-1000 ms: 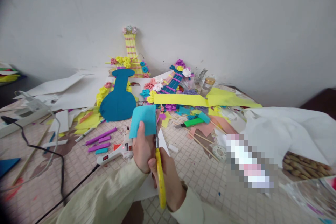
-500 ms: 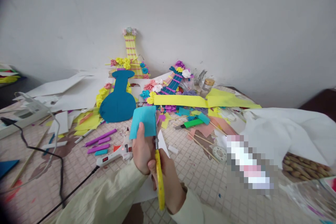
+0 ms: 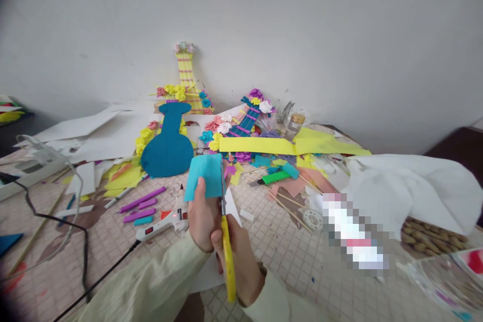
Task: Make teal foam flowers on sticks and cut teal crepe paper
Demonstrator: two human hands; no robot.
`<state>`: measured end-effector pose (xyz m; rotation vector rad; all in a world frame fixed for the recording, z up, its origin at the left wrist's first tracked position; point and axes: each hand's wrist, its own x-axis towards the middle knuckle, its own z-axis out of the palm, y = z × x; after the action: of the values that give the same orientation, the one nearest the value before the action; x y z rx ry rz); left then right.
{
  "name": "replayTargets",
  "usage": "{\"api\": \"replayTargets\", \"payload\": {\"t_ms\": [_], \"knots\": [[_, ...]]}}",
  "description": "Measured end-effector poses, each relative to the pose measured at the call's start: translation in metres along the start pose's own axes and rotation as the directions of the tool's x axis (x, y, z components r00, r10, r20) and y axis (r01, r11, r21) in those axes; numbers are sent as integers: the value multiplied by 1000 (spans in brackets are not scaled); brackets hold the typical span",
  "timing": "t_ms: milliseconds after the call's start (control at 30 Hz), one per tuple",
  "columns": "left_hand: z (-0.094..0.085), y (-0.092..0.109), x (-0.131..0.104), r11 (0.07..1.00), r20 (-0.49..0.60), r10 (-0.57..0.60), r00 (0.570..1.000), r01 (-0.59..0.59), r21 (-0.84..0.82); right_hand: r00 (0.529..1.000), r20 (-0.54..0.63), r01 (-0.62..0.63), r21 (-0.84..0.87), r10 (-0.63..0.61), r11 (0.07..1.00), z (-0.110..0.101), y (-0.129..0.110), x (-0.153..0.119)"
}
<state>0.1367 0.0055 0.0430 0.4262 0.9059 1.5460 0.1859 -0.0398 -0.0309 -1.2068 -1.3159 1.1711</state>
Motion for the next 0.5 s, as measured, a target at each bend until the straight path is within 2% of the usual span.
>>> {"api": "replayTargets", "payload": {"t_ms": [200,267,400,500], "knots": [[-5,0,1,992,-119,3,993,12,124,1000,-8,0,12,0,1000,-1,1,-1],[-7,0,1,995,-73,3,997,5,102,999,-44,31,-14,-32,999,-1,-2,-1],[-10,-6,4,999,109,0,994,5,-41,994,-65,81,-49,-84,996,-1,-6,-1],[-11,-9,6,998,127,-23,992,31,-59,996,-33,84,-50,-85,995,-2,-6,0]]}}
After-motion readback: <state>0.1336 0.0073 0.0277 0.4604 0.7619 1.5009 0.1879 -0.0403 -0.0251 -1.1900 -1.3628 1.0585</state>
